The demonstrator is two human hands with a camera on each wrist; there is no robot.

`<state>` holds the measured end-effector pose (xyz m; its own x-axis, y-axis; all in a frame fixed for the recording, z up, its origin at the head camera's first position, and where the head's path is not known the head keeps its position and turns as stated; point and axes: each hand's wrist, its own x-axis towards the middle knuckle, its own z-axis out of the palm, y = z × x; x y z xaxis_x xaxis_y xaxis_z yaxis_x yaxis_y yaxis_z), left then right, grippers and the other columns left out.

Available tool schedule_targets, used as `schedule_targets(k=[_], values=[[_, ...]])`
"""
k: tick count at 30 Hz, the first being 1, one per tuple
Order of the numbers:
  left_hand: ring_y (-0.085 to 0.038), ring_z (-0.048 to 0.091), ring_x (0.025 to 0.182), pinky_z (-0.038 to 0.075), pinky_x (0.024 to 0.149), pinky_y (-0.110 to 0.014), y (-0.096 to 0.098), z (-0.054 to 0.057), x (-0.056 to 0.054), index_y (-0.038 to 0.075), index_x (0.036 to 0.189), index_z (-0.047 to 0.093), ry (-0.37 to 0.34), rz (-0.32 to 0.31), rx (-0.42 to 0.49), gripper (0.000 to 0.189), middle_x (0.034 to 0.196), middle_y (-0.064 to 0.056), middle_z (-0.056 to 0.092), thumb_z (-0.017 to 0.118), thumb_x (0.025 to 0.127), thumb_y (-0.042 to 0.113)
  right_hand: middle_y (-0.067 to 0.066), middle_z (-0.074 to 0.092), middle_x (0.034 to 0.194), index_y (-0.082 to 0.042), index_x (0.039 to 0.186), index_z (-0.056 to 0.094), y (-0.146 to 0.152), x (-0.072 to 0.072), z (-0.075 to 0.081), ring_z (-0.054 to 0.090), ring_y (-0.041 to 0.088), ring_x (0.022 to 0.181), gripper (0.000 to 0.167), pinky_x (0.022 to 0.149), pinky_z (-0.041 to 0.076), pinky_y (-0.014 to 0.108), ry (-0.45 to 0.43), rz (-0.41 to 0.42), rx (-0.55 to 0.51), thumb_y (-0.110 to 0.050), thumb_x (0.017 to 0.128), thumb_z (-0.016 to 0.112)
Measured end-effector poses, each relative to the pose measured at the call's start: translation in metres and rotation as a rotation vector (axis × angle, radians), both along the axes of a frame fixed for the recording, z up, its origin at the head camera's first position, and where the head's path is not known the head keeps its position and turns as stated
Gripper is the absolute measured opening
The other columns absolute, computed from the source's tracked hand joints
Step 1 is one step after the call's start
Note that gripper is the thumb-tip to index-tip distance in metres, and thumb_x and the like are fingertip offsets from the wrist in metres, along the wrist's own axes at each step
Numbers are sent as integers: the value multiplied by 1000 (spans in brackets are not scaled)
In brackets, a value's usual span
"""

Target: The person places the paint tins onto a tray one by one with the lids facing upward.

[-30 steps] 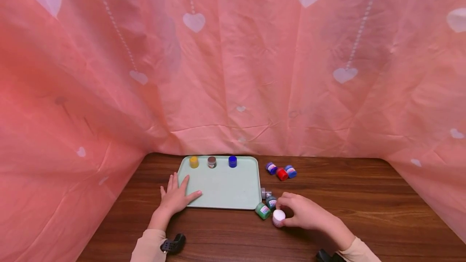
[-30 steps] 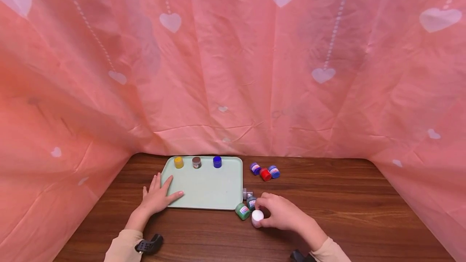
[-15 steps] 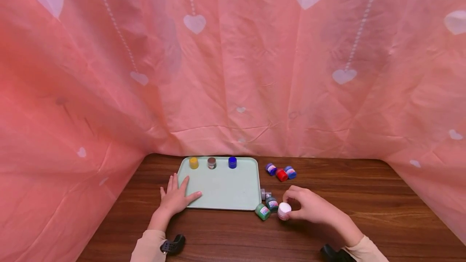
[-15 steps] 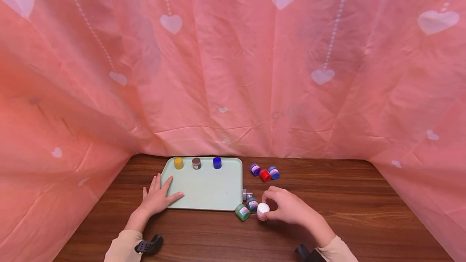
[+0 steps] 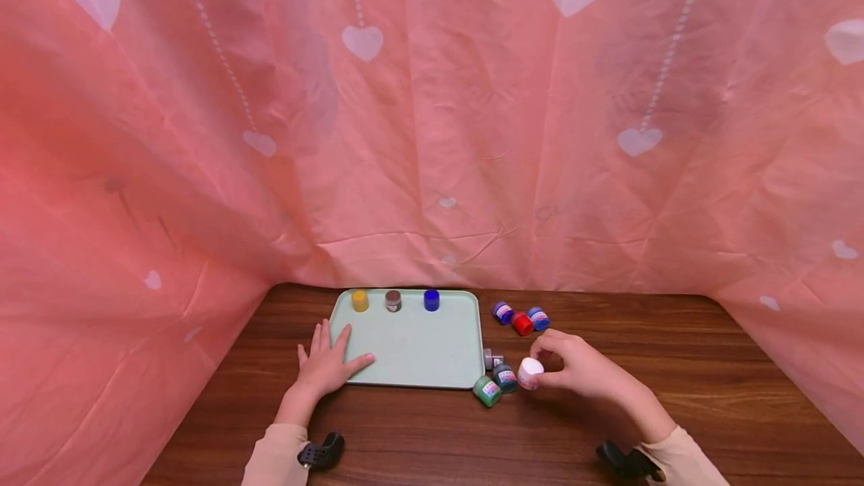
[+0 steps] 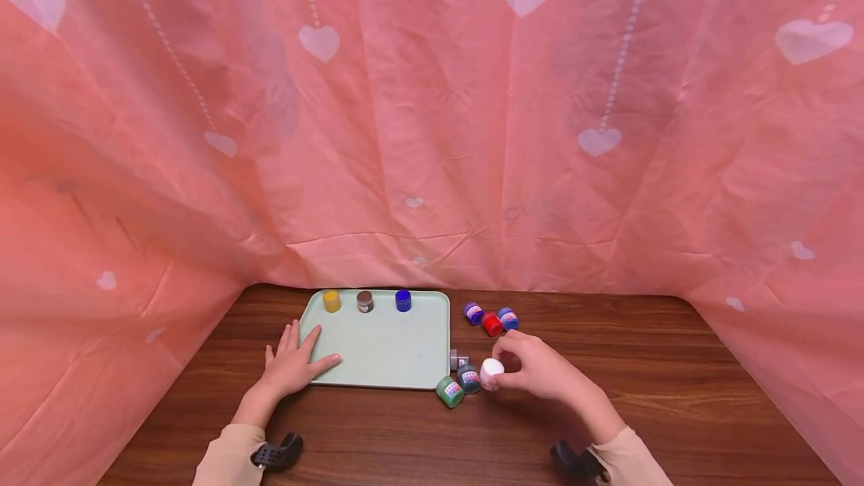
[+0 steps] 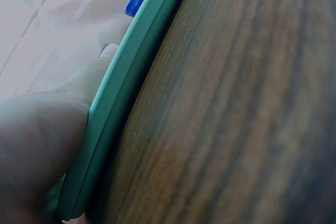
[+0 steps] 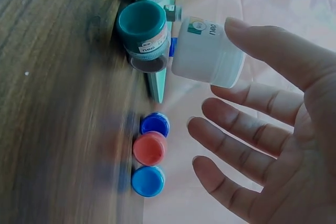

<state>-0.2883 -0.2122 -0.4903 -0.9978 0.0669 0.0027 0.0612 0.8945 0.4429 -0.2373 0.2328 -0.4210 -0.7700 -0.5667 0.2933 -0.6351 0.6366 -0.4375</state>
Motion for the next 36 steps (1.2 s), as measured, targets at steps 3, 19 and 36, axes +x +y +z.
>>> schedule_targets(k=[3, 19, 36], values=[[-48, 0, 149, 1, 107, -78, -1, 0, -1, 10, 152, 33, 2, 0, -2, 94, 160, -31, 3, 59, 84, 68, -13, 60, 87, -23, 87, 63, 0, -6, 0, 60, 11, 81, 23, 73, 51, 27, 19, 11, -9, -35, 79, 80], [-48, 2, 149, 2, 107, -78, 0, -4, -1, 10, 152, 35, 8, 3, -8, 94, 160, -31, 6, 58, 83, 70, -4, 62, 90, -15, 91, 64, -13, -35, 7, 58, 10, 82, 23, 71, 54, 26, 15, 19, -82, -25, 79, 81], [-47, 5, 149, 4, 108, -77, 0, -3, -1, 10, 151, 37, 16, 13, -14, 91, 160, -31, 9, 59, 84, 68, 1, 65, 88, -16, 90, 67, -53, -93, 13, 54, 13, 81, 23, 73, 49, 30, -35, -34, -132, -30, 78, 81]])
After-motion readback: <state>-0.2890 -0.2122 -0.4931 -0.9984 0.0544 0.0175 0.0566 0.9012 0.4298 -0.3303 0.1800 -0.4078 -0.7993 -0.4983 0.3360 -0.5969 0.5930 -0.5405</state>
